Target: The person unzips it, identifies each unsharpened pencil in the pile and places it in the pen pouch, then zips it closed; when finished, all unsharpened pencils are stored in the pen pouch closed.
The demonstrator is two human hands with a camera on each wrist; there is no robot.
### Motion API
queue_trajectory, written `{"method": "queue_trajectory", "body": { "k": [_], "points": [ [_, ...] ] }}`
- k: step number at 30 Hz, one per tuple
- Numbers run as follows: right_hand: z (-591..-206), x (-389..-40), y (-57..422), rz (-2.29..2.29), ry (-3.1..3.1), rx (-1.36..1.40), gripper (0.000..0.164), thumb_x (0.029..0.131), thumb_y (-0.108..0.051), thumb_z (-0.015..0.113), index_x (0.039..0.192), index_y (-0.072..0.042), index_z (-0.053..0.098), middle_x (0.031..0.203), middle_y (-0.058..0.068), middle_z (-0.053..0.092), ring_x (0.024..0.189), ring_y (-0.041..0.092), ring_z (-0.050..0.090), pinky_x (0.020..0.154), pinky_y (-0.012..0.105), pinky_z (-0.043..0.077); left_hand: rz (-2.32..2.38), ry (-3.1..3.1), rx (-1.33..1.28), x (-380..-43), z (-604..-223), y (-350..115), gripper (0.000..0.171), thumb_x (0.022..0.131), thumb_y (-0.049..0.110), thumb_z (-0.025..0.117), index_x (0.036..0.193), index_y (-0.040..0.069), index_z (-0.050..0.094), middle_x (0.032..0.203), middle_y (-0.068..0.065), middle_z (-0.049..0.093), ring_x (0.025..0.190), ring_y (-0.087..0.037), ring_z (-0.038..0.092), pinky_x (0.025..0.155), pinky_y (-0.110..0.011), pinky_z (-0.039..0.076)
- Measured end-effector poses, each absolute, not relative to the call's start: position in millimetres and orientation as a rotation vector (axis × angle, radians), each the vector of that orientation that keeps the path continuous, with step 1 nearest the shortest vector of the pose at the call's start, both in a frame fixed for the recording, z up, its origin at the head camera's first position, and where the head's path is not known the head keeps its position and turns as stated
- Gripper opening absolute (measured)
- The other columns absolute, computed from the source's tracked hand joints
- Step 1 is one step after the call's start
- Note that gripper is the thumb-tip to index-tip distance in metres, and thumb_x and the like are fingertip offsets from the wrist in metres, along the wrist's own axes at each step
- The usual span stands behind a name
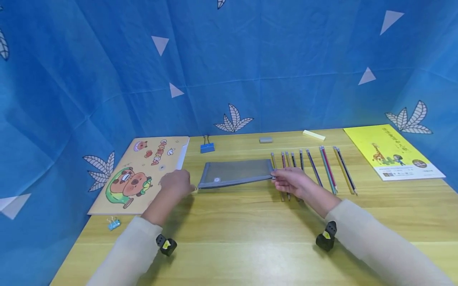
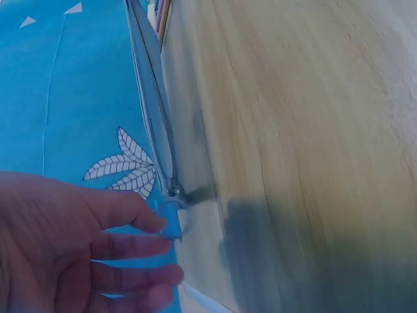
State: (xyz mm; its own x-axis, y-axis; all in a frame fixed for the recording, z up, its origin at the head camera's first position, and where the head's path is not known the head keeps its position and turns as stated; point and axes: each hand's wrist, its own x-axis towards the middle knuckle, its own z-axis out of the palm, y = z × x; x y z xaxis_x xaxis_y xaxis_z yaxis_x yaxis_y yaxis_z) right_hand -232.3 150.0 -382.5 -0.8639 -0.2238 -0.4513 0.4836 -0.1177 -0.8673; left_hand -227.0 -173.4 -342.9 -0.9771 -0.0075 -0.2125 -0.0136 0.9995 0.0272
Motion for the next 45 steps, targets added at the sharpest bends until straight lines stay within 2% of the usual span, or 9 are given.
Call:
{"method": "queue_trajectory", "body": {
  "k": [3,7,11,16,21,27,34,39,45],
  "points": [
    [-382.4,-233.0,150.9,-2.036,1.675,0.306,0.030,0.082,-0.009,0.055,0.107,0.003,0.042,0.069,0.007,0.061,0.053,0.010,0.057,0.056,0.019,0.050,0.051,2.969,0.086,-226.2,-346.0,-166.2,0.031,0.070,0.037,0.066,0.085,0.011,0.059,0.074,-0.003,0.056,0.066,-0.023,0.050,0.055,-0.036,0.042],
    [-381.3,-233.0,151.3,-2.033,1.657,0.311,0.030,0.082,-0.009,0.056,0.106,0.003,0.044,0.069,0.007,0.061,0.053,0.010,0.057,0.055,0.018,0.050,0.136,3.072,0.380,-225.6,-352.4,-153.0,0.040,0.068,0.040,0.067,0.099,0.015,0.060,0.089,-0.002,0.058,0.077,-0.022,0.052,0.060,-0.036,0.043],
    [-380.3,-232.4,150.5,-2.020,1.645,0.284,0.032,0.081,-0.010,0.056,0.108,0.005,0.045,0.069,0.007,0.061,0.053,0.009,0.056,0.055,0.018,0.050,0.127,3.123,0.684,-226.8,-357.1,-140.0,0.040,0.068,0.041,0.069,0.100,0.018,0.061,0.094,0.001,0.059,0.086,-0.020,0.053,0.067,-0.036,0.044],
    [-379.8,-230.9,147.8,-1.998,1.647,0.275,0.036,0.079,-0.009,0.059,0.109,0.006,0.045,0.068,0.006,0.061,0.053,0.008,0.055,0.053,0.016,0.049,0.090,3.088,0.920,-225.7,-359.9,-129.4,0.028,0.071,0.037,0.067,0.094,0.020,0.064,0.084,0.007,0.060,0.072,-0.010,0.052,0.059,-0.028,0.044],
    [-382.2,-229.1,145.0,-1.917,1.688,0.210,0.031,0.080,-0.011,0.058,0.104,0.005,0.046,0.070,0.006,0.060,0.053,0.008,0.054,0.052,0.017,0.048,0.145,3.128,1.034,-220.3,-359.9,-126.2,0.006,0.076,0.021,0.061,0.078,0.020,0.066,0.068,0.010,0.056,0.057,-0.006,0.045,0.048,-0.022,0.039],
    [-384.0,-225.6,145.5,-1.859,1.689,0.134,0.034,0.082,-0.019,0.058,0.105,0.002,0.042,0.073,0.008,0.061,0.055,0.011,0.056,0.056,0.023,0.051,0.206,3.243,0.961,-215.1,-357.9,-128.9,0.010,0.079,0.020,0.057,0.076,0.017,0.066,0.064,0.010,0.055,0.051,-0.002,0.043,0.043,-0.018,0.036],
    [-384.6,-221.7,156.6,-1.799,1.823,-0.024,0.044,0.084,-0.019,0.055,0.115,0.006,0.038,0.083,0.017,0.058,0.061,0.017,0.058,0.064,0.032,0.052,0.359,3.371,0.807,-210.9,-347.2,-129.0,0.012,0.078,0.019,0.058,0.068,0.016,0.063,0.056,0.008,0.050,0.046,-0.004,0.040,0.038,-0.019,0.033],
    [-386.1,-214.0,177.6,-1.693,1.986,-0.131,0.043,0.083,-0.017,0.056,0.114,0.009,0.040,0.082,0.021,0.057,0.062,0.022,0.058,0.062,0.038,0.051,0.420,3.387,0.651,-208.0,-342.5,-130.5,0.014,0.080,0.023,0.057,0.070,0.016,0.064,0.056,0.008,0.052,0.044,-0.006,0.041,0.037,-0.020,0.033],
    [-375.7,-211.4,219.2,-1.569,2.254,-0.199,0.041,0.083,-0.014,0.055,0.114,0.009,0.044,0.082,0.022,0.058,0.064,0.028,0.058,0.057,0.039,0.051,0.675,3.281,0.395,-207.5,-337.7,-134.1,0.013,0.079,0.027,0.058,0.074,0.017,0.065,0.060,0.009,0.055,0.050,-0.007,0.046,0.044,-0.022,0.039]
  ]
}}
